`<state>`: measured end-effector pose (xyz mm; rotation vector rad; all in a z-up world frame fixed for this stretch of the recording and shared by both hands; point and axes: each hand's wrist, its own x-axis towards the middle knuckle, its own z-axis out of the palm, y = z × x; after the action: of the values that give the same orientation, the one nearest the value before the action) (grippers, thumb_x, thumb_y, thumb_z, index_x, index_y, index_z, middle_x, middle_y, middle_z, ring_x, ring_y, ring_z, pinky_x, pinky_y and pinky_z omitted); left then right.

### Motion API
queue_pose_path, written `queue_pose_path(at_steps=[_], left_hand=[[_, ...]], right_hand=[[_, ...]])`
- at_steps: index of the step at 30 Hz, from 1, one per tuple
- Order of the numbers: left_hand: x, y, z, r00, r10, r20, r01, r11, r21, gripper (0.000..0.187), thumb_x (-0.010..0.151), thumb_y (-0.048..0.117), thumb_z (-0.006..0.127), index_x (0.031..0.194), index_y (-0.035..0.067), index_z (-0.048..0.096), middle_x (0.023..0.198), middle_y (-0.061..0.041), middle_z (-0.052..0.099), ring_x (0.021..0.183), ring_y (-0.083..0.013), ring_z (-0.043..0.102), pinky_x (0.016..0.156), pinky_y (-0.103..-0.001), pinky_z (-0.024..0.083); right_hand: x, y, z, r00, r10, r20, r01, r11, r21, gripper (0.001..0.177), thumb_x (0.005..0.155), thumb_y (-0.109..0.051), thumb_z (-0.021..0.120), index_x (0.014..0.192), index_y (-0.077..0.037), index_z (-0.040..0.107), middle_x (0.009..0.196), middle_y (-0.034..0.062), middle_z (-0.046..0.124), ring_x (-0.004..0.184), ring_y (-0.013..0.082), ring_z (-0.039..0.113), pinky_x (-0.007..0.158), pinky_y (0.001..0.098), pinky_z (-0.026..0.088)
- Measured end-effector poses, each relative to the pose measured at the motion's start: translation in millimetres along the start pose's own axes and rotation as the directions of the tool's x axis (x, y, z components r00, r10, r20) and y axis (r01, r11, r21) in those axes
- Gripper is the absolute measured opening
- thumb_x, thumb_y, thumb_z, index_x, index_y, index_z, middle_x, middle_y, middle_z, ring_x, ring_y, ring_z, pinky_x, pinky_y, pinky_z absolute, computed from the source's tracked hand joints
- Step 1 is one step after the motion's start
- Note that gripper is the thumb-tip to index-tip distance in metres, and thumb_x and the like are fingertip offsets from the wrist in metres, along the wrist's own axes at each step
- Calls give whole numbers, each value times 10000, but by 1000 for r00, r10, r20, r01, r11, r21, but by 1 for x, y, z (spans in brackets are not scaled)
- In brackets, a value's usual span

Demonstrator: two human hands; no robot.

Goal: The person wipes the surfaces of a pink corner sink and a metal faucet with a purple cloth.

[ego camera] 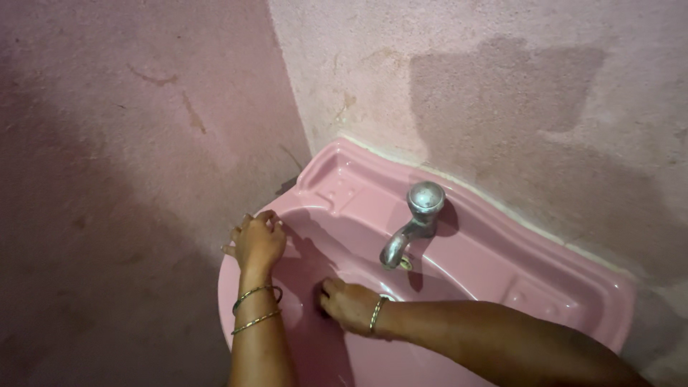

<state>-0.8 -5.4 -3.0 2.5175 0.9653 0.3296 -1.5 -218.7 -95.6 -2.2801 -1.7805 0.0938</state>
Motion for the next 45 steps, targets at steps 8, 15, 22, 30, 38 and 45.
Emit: queue_pose_path(at_steps=[8,15,22,30,38,45], left_hand=[[0,8,0,999,-24,35,22,998,61,374,932,344,613,1289,258,684,1559,-165,439,1492,-500,266,1163,-768,79],[-9,14,-2,1000,-9,9,9,998,61,444,867,295,665,1304,214,667,1569,-212,409,1497,-522,241,1167,-764,58],[-21,38,-17,998,-53,19,53,999,3,773,812,240,717,1517,157,410,1589,-200,344,1502,-456,228,1149,-769,54],[-104,124,-27,974,229,4,-218,935,-279,834,827,78,678,1559,111,280,1614,-135,340,1486,-388,242,1130,-765,15],[-139,158,8,946,110,304,188,576,-795,743,862,228,525,1594,168,413,1631,-109,352,1500,-354,305,1177,-633,251],[-152,156,24,920,165,356,195,595,-780,745,858,244,540,1585,155,406,1626,-129,346,1498,-373,293,1172,-649,229]], right_hand=[[0,-12,-18,999,-24,36,23,999,41,267,914,-68,536,1134,58,618,1138,257,580,1048,392,619,803,450,584],[1,-4,0,997,-69,40,70,997,-27,379,868,-78,541,1227,32,592,1137,265,596,1036,392,621,804,449,582],[6,10,26,996,-58,-66,67,988,142,221,1005,-123,536,1158,5,630,1238,231,611,1009,362,648,830,453,576],[10,14,35,996,-91,-12,91,995,-34,347,847,-130,598,1180,-49,650,1227,215,583,1059,358,605,790,448,576],[-24,22,23,999,-22,-47,24,999,36,337,859,-148,598,1178,-53,651,1213,214,589,1048,359,609,784,458,571],[-40,16,13,999,-37,-38,40,994,98,330,869,-163,598,1176,-56,653,1201,213,593,1038,360,613,778,467,567]])
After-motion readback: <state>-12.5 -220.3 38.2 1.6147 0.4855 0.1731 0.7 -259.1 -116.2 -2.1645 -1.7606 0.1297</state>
